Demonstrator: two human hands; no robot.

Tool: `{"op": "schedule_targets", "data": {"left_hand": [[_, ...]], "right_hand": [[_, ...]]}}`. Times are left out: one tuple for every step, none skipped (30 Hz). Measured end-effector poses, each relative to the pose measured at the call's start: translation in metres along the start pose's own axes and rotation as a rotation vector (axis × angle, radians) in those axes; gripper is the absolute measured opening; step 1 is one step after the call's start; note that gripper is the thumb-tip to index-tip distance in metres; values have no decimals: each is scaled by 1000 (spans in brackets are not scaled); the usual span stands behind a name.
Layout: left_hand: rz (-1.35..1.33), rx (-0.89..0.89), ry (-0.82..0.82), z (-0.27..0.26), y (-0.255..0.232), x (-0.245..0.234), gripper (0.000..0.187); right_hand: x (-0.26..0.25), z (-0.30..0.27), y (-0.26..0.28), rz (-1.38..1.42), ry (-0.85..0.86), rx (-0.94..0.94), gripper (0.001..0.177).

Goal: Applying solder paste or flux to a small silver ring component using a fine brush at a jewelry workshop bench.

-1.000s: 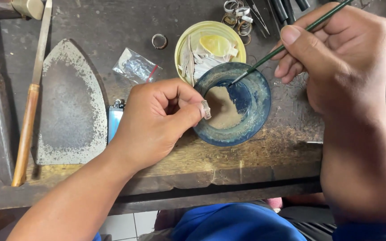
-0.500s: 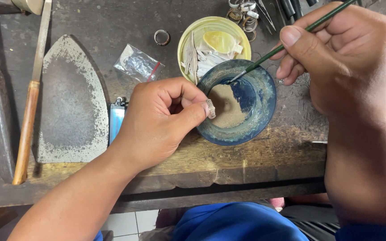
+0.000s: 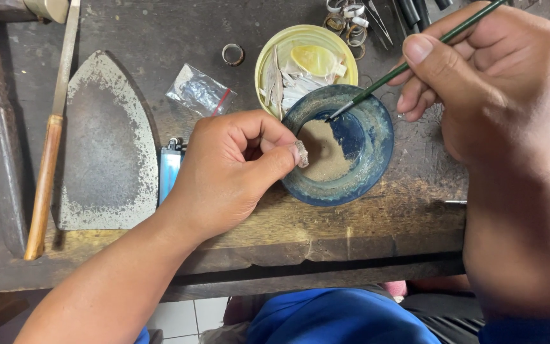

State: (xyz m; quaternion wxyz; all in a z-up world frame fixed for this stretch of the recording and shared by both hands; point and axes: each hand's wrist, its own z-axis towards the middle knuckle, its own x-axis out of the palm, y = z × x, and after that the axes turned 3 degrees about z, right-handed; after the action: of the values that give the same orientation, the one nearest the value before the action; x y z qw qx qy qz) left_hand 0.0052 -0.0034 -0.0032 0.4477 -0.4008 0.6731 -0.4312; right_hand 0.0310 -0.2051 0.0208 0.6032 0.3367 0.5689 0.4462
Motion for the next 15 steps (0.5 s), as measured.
{"op": "schedule_targets", "data": {"left_hand": [[1,2,-3,1,0,0,10],[0,-25,-2,1,-1,0,10],[0,-52,-5,1,-2,0,9],[2,-49,-11,1,-1,1,9],[-16,-70,-19,2,-1,1,9],[-34,-90,-28,2,0,1,9],[-29,-86,-39,3,3,0,9],[-29,-6,-43,3,6,0,13],[-30,73,-43,4,9,0,17],[-27,76,-51,4,6,-1,17],[-104,-49,-42,4,2,-1,15],[-181,-173,-33,4,-2,-1,13],[-179,-169,-37,4,-1,-1,13],[-188,-187,-38,5,-1,-1,14],[-197,-206,-37,5,-1,0,14]], "right_hand": [[0,0,0,1,0,-4,11],[-1,-1,0,31,-15,15,11],[0,-1,0,63,-28,31,12],[-1,-2,2,65,-26,24,12],[0,-3,4,85,-49,47,12],[0,-4,7,104,-71,70,13],[0,-7,9,110,-66,59,13],[0,-9,12,94,-65,41,17],[-1,-12,14,76,-64,26,22],[0,-14,10,79,-61,18,22],[0,-15,6,101,-25,-172,23],[0,-16,2,126,6,-364,25],[1,-16,0,127,6,-370,25],[2,-17,-2,145,11,-419,24],[2,-18,-4,163,16,-466,24]]}}
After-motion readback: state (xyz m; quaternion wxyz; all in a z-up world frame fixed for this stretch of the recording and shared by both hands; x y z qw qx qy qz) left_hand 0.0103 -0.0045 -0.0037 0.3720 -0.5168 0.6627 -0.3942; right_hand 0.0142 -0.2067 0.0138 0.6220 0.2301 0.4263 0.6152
